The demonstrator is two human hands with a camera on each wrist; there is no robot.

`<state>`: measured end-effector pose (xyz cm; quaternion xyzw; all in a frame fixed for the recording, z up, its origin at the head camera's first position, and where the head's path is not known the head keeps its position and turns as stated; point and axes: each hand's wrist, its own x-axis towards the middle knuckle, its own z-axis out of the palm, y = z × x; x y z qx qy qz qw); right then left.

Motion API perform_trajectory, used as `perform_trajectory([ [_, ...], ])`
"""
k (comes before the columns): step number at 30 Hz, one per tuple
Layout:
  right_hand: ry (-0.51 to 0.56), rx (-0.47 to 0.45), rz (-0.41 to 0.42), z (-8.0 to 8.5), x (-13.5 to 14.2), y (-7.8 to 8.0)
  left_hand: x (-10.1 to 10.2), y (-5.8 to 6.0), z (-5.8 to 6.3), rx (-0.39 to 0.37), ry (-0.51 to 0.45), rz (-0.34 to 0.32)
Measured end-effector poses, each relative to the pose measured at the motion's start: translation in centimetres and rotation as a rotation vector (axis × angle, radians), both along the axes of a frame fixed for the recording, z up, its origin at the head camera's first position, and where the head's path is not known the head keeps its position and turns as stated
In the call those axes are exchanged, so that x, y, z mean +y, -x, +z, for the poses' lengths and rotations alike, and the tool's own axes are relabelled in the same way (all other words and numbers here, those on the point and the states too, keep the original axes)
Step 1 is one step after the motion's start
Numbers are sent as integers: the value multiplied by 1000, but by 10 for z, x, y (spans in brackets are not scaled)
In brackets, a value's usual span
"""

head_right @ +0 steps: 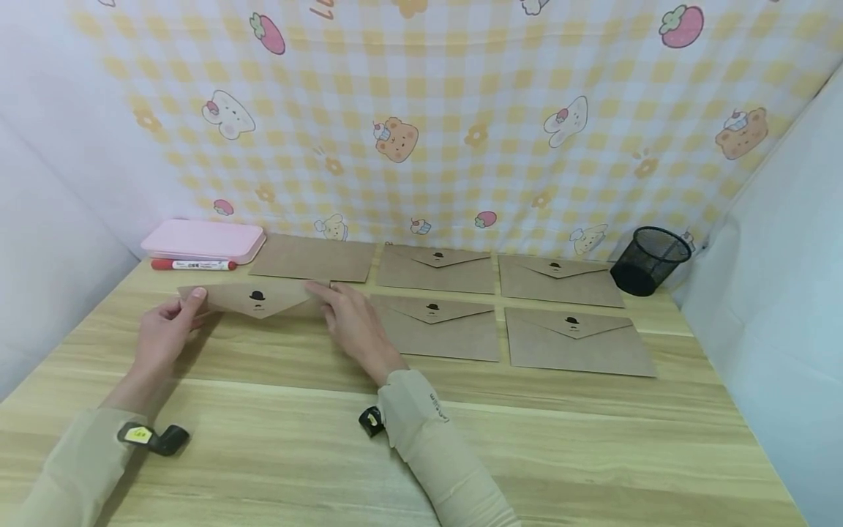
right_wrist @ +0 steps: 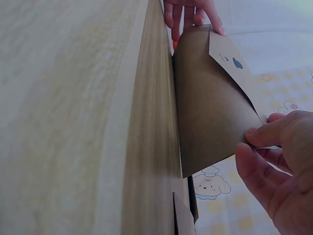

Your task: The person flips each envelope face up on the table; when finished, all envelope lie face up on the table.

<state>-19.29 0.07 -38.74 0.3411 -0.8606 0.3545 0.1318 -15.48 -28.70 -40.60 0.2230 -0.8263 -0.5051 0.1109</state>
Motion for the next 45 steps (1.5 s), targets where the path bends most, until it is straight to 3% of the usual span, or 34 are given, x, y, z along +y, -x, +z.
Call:
perform_trajectory([
  [7,29,31,11,2,-1,-2,1,1,1,9,-28,-19],
  [12,114,49,19,4,-5,-4,2,2,2,87,-36,1],
  [18,201,-49,-11,2,-9,-4,0,3,2,199,-155,22],
  [21,187,-104,-30,1,-8,-4,-1,3,-1,204,-126,-11],
  [28,-82,-169,-114,4,-6,-6,-4,2,-4,47,132,-223],
  [31,-149,-216,-109,4,-6,-7,-4,2,-3,38,147,-268],
  [38,-188,-291,-89,2,-5,-9,-3,2,-2,51,188,-341],
  [41,-253,-261,-96,0,-5,-11,-2,1,-2,55,231,-380],
  [45,-438,-95,-97,-2,-5,-13,-2,0,-2,72,280,-418],
])
